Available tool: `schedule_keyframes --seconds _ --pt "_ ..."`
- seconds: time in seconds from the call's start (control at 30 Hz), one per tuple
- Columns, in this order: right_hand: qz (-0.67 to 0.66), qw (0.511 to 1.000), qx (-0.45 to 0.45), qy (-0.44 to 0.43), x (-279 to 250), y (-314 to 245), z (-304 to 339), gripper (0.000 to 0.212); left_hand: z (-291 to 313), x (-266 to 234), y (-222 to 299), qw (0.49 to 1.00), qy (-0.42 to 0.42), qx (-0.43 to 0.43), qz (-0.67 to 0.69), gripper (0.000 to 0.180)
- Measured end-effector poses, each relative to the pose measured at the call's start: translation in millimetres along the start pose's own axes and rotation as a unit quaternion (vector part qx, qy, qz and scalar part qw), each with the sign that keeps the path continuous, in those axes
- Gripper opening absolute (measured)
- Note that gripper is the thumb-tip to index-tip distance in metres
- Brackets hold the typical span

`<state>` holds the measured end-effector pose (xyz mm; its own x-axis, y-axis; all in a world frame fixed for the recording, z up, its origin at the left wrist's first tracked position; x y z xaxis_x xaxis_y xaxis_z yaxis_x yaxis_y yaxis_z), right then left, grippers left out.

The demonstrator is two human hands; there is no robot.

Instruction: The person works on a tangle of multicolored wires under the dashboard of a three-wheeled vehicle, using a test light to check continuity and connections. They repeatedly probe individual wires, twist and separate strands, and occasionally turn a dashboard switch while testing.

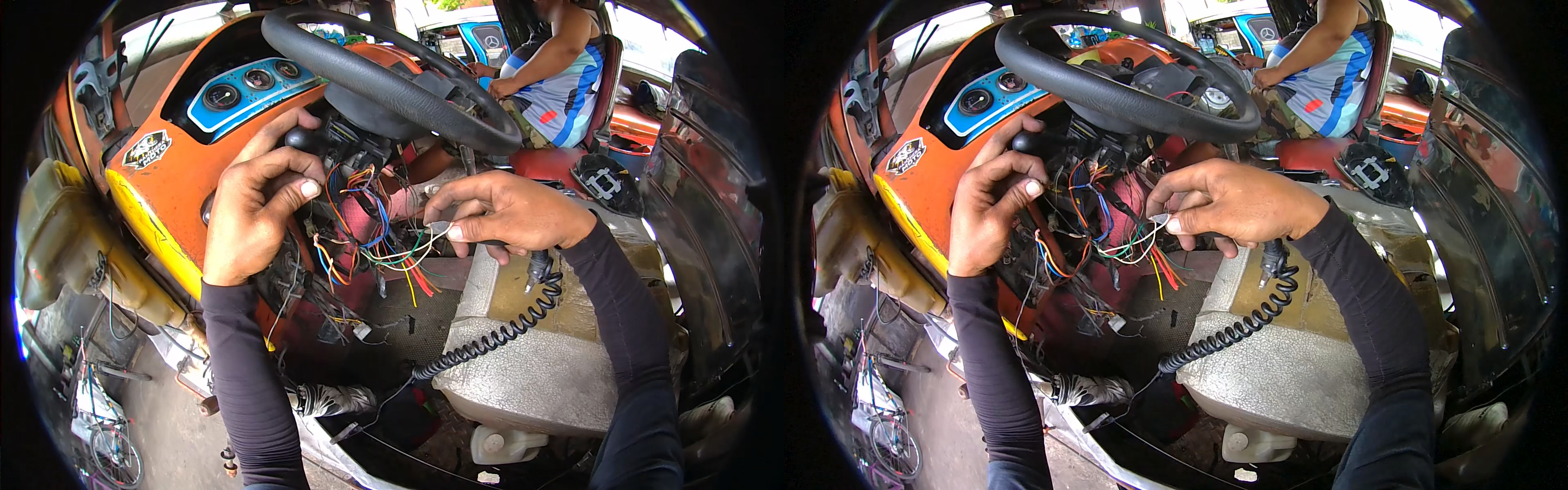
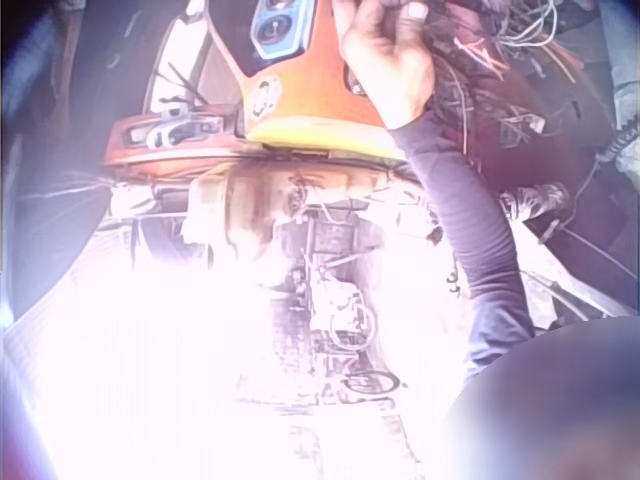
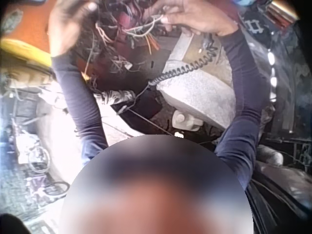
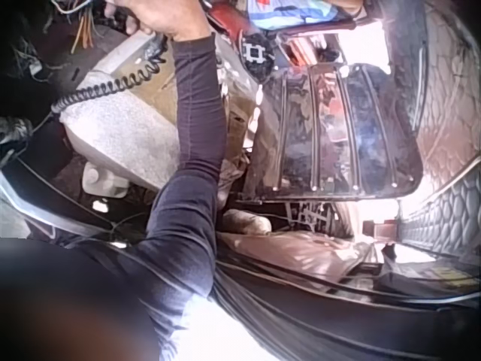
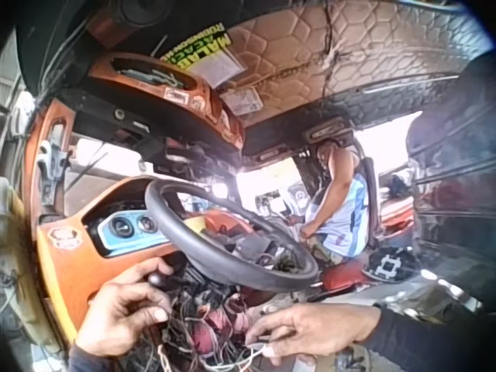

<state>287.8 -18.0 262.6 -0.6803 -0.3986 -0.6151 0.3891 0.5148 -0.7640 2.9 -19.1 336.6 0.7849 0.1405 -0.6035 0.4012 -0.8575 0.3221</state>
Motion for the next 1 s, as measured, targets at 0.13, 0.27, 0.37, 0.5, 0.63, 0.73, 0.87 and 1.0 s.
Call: schedule_keyframes --seconds 0.13,0.27,0.37,0.5,0.63,0.73,0.87,1.0 --pt "-0.004 1.0 -0.002 -0.004 1 2 -2 0.039 3 7 -3 0.999 0.032 0.011 -0.002 0.01" --pt "-0.001 1.0 -0.015 0.006 1 5 -4 0.036 3 10 -3 0.999 0.05 0.006 -0.01 0.013" --pt "0.0 1.0 -0.018 0.006 1 7 -4 0.035 3 11 0 0.998 0.059 0.022 -0.027 0.016" --pt "-0.003 1.0 -0.01 0.002 1 7 -4 0.036 5 14 -1 0.997 0.071 -0.004 0.01 0.017" --pt "0.004 1.0 0.0 -0.005 1 5 -3 0.039 5 14 1 0.997 0.075 0.006 -0.006 0.017" --pt "0.007 1.0 0.005 -0.005 0 5 -2 0.04 4 14 2 0.996 0.076 0.033 -0.04 0.016" --pt "0.004 1.0 0.007 0.001 -1 4 -1 0.041 6 14 -1 0.997 0.071 -0.001 -0.024 0.011" --pt "0.021 0.999 0.024 0.034 -9 7 2 0.036 7 17 -1 0.997 0.074 0.005 -0.026 0.012"
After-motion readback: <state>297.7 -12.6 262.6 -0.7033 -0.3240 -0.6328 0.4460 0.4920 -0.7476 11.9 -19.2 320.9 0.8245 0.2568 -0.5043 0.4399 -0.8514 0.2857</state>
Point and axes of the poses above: each hand's wrist, its own z-axis away from the middle knuckle, its own x-axis out of the palm, y = z × x, the point moved 3 cm from there along -z, towards the middle knuckle, and after that the axes turned 6 degrees about z, right-handed, at the moved point
